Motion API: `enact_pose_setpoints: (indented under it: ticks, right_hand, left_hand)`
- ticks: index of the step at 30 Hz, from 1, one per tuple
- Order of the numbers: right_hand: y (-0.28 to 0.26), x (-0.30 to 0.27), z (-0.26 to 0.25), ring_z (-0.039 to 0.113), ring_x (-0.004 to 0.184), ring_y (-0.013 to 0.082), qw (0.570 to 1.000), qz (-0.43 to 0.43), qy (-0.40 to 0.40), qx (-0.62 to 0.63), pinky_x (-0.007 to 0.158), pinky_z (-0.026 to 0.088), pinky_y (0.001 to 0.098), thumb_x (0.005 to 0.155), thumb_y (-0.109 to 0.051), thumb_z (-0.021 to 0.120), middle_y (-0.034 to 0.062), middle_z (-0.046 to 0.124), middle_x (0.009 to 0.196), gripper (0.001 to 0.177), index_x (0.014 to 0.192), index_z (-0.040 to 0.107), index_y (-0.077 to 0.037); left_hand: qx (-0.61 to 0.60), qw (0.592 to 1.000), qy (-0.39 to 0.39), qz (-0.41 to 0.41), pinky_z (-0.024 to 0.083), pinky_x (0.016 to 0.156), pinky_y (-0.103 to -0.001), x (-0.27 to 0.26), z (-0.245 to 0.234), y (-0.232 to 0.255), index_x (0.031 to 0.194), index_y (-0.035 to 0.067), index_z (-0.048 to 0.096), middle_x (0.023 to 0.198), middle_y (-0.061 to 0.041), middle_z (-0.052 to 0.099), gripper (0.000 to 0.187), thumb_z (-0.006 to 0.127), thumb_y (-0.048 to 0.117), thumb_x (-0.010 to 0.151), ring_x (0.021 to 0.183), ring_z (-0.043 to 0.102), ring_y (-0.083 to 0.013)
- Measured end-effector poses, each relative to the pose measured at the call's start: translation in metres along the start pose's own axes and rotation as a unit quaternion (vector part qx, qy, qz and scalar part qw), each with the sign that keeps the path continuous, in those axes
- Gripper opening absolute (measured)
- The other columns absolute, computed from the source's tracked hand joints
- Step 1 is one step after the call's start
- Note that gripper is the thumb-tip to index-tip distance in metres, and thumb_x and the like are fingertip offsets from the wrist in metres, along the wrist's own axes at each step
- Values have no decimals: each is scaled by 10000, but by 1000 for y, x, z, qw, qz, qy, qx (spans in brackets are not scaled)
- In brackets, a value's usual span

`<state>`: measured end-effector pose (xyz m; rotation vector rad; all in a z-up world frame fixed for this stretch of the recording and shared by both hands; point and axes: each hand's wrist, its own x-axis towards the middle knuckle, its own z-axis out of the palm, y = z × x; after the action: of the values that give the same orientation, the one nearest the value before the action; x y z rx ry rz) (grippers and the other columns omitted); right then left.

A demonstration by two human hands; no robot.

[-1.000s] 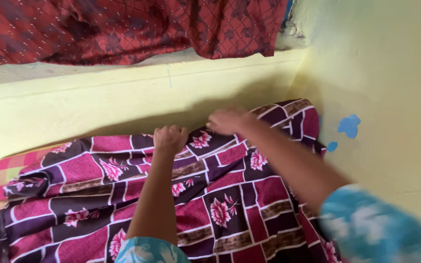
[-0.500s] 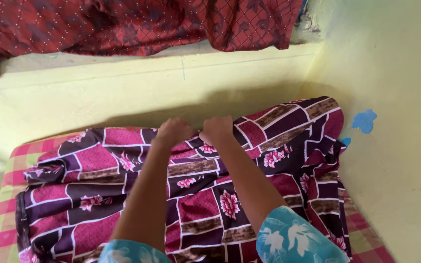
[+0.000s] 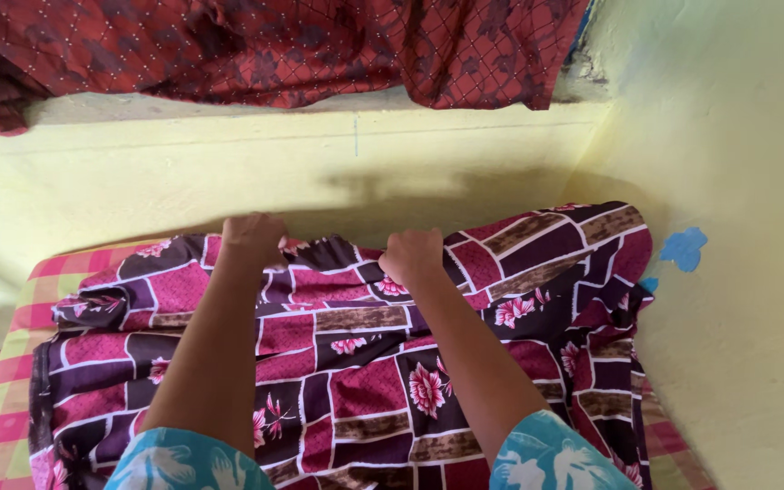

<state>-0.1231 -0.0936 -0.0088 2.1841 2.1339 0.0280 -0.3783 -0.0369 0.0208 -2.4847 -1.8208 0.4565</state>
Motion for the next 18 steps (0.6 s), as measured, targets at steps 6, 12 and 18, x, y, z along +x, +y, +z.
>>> enact_pose_setpoints:
  ticks: [6, 12, 18]
  right_hand:
    - [9, 14, -4, 734, 878, 290, 999, -1, -38, 16, 750, 529, 453, 870, -298, 574, 109, 768, 889, 264, 841, 786, -142]
    - [28, 25, -15, 731, 927, 334, 994, -41, -96, 9, 831, 551, 474, 937, -415, 443, 144, 752, 947, 449, 894, 787, -128]
    - [29, 33, -33, 721, 1061, 272, 979, -16, -204, 19, 979, 505, 446, 927, -834, 10, 149, 785, 1008, 1078, 957, 815, -119]
  left_hand:
    - [-174, 966, 94, -166, 590, 547, -356, 50, 13, -3, 1132, 30, 648, 855, -128, 731, 532, 570, 544, 1015, 692, 683, -196]
    - [-507, 800, 248, -202, 646, 650, -456, 120, 74, 28, 1190, 11, 625, 1064, -206, 781, 327, 478, 238, 1006, 788, 760, -260]
    - [-341, 936, 51, -67, 203, 1226, -590, 100, 118, 1, 1380, 85, 453, 1240, -230, 703, 475, 306, 362, 1024, 1275, 594, -376]
